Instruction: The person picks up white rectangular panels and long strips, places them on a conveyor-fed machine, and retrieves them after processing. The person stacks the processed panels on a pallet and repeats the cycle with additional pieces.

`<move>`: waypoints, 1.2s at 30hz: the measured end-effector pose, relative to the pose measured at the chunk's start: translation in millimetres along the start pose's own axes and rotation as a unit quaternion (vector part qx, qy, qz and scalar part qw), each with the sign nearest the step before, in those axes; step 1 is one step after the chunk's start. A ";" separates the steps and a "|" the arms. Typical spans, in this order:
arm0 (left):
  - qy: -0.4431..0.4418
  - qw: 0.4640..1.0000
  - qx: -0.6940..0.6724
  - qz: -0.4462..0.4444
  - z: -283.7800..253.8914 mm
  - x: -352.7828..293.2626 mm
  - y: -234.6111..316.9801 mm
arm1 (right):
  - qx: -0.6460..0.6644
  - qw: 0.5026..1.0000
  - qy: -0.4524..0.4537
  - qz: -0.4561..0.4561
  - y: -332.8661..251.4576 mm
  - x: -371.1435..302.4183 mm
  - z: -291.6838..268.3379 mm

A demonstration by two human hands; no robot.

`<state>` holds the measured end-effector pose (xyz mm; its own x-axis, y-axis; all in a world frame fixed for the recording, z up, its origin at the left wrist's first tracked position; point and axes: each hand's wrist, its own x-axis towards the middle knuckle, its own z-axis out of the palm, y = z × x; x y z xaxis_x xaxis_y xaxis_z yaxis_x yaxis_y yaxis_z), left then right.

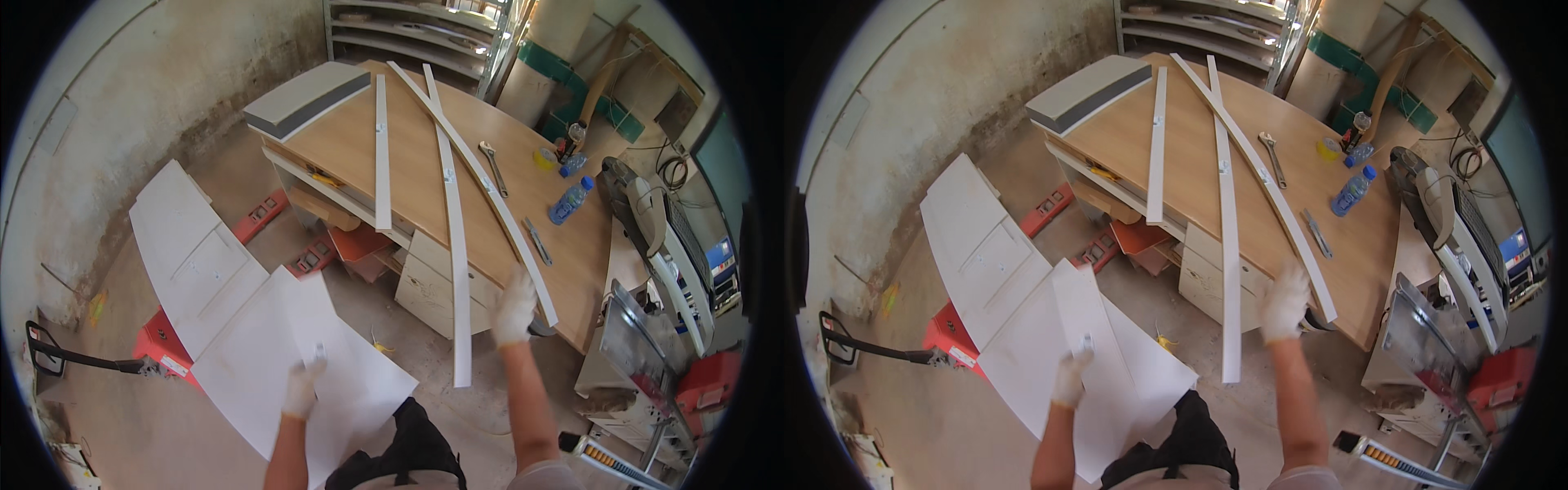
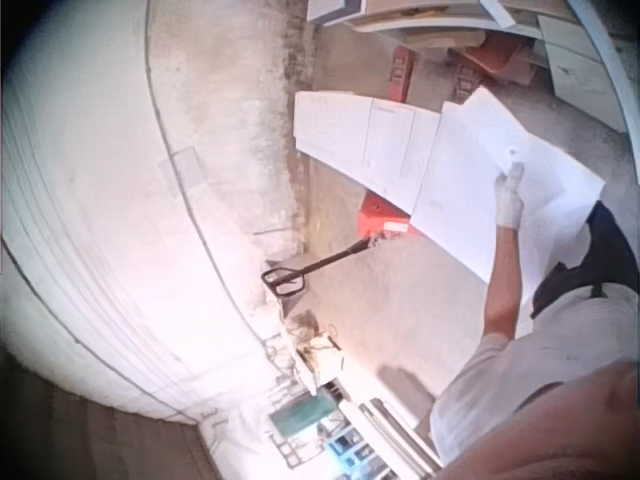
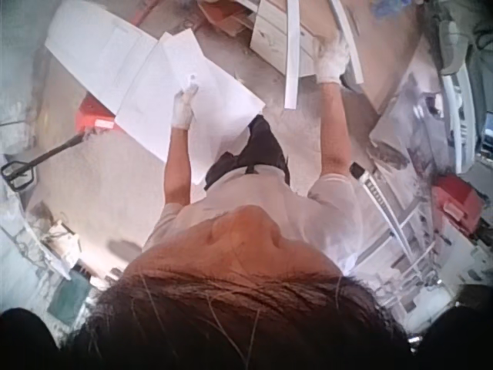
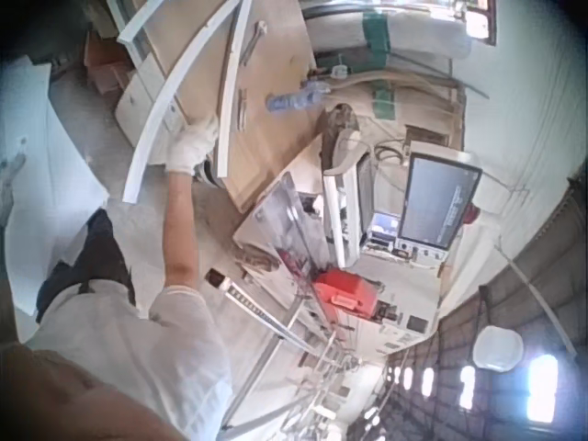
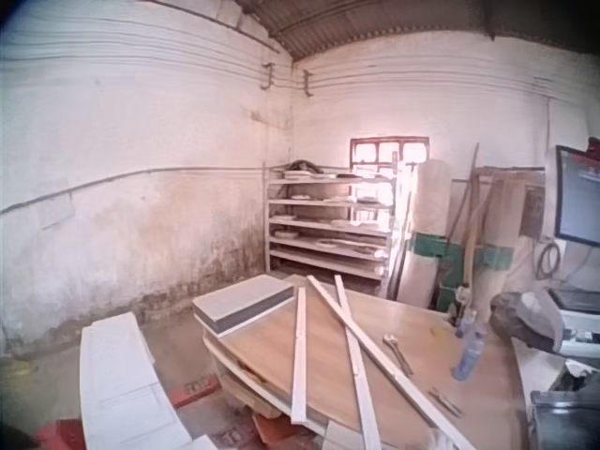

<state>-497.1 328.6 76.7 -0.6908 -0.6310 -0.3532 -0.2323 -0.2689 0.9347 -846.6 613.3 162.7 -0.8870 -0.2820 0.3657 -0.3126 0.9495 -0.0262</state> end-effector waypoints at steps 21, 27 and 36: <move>-0.245 0.967 0.049 -0.057 183.0 310.7 147.8 | 0.237 0.913 -0.306 0.130 -57.0 7.4 21.7; -0.264 0.962 -0.068 0.014 152.0 158.0 155.8 | 0.407 0.830 -0.320 0.206 -52.7 6.9 42.1; -0.316 0.945 0.071 0.050 87.3 -52.6 124.9 | 0.602 0.673 -0.376 0.206 11.1 -142.6 -75.4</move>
<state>-549.6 391.7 215.4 -0.9747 -0.0759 -0.2103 -0.2022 -0.1027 0.9740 -697.9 674.5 180.4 -0.7621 -0.4485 -0.4670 0.3667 0.2954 -0.8822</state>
